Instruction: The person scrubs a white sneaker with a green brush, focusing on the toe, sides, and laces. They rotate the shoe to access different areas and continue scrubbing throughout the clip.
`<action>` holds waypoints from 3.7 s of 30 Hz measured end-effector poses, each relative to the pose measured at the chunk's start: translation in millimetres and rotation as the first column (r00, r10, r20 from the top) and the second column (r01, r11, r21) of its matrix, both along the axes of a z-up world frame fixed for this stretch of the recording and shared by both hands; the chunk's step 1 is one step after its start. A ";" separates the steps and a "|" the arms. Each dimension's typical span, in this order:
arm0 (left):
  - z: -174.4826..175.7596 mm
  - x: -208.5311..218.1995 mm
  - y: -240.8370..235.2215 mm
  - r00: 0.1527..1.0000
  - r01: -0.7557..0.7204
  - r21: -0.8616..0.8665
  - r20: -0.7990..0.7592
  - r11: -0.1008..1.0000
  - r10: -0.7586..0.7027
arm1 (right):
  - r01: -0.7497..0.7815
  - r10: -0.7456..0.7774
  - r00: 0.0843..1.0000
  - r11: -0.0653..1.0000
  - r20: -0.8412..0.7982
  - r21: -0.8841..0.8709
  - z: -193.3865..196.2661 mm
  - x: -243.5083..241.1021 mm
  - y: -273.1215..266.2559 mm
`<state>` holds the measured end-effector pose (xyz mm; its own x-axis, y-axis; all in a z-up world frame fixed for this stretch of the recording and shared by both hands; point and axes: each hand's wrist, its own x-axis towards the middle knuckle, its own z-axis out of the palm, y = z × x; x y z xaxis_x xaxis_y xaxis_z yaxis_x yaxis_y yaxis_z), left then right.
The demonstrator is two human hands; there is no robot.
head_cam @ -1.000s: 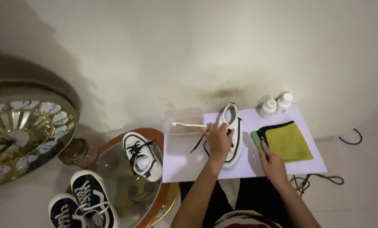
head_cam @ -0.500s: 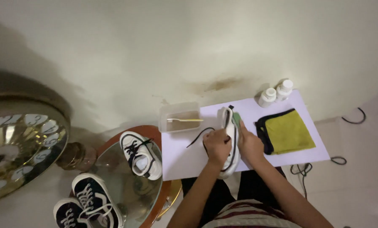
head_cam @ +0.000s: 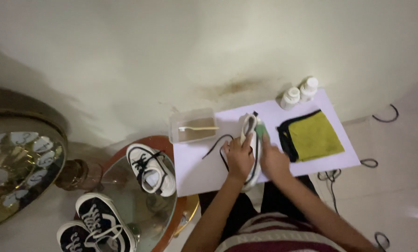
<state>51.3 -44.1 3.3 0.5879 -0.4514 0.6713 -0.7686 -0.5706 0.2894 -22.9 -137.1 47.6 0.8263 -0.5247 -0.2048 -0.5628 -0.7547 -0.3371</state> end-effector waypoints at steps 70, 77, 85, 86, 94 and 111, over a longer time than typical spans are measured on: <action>14.0 -5.3 23.7 0.859 -0.074 -0.213 -0.510 0.974 -0.046 | -0.218 0.212 0.971 0.975 -0.111 -0.042 29.3 -7.2 37.0; 8.6 0.9 22.8 0.841 0.046 -0.269 -0.509 0.962 -0.182 | -0.210 0.205 0.972 0.977 -0.111 -0.043 21.1 -39.0 42.1; 32.1 -7.6 26.8 0.874 -0.021 -0.268 -0.474 0.963 -0.113 | -0.081 0.129 0.949 0.982 0.287 -0.173 35.2 20.7 22.9; 33.3 -8.2 27.1 0.860 -0.023 -0.281 -0.496 0.959 -0.124 | -0.077 0.087 0.991 0.992 0.099 -0.101 66.1 3.0 38.7; 23.8 -1.1 27.4 0.777 0.004 -0.263 -0.606 0.965 -0.169 | -0.100 0.082 0.992 0.977 -0.099 -0.190 31.5 -48.1 48.1; 0.1 25.2 22.1 0.925 -0.142 -0.206 -0.377 0.968 0.055 | -0.165 0.170 0.985 0.968 0.013 -0.189 27.5 -45.9 38.0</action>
<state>76.5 -22.0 3.4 0.8451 -0.2406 0.4775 -0.5271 -0.5243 0.6687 -68.7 -99.0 75.1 0.9098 -0.4048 -0.0915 -0.4150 -0.8885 -0.1959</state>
